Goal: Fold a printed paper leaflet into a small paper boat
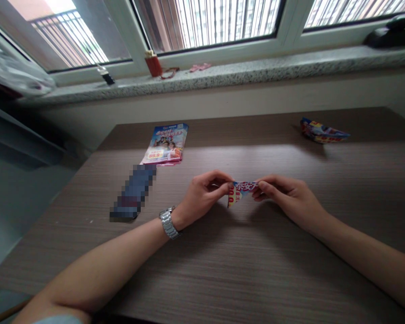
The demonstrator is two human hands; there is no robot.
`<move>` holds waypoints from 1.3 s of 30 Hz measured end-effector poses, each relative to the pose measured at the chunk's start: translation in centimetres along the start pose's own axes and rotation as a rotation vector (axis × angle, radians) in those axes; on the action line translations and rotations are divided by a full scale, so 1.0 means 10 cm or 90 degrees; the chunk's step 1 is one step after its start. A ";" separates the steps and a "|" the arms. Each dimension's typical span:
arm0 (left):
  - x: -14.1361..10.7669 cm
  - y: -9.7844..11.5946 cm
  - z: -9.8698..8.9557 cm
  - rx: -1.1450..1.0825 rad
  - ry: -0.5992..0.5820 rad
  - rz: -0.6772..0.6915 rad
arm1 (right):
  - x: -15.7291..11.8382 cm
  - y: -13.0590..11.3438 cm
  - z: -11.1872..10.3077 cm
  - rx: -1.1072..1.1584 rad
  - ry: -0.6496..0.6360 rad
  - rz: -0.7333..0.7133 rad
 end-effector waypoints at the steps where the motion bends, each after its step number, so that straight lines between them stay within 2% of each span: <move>1: 0.00 0.00 0.00 0.004 0.002 -0.001 | 0.00 0.01 0.00 0.005 0.003 0.004; 5: 0.00 0.00 0.01 0.006 0.000 -0.003 | -0.01 0.05 0.01 -0.003 0.005 0.029; 9: -0.01 0.02 0.09 0.014 -0.041 0.006 | -0.01 0.03 0.07 -0.076 -0.025 0.031; 25: -0.02 0.09 0.15 0.095 -0.061 0.031 | -0.06 -0.15 0.13 -0.267 -0.050 -0.089; 31: -0.03 0.17 0.22 0.128 -0.088 0.053 | -0.08 -0.22 0.26 -0.328 -0.083 -0.163; 35: -0.02 0.18 0.21 0.113 -0.087 0.049 | -0.08 -0.19 0.25 -0.332 -0.080 -0.142; 39: -0.01 0.12 0.19 0.071 -0.073 0.007 | -0.08 -0.18 0.20 -0.318 -0.055 -0.119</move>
Point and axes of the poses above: each hand's wrist, its own x-axis towards the middle knuckle, its own z-axis out of the palm, y = z × x, the point moved 10 cm from there along x, towards the middle knuckle, and after that the axes turned 4 degrees about -y, right-handed, at the moved point
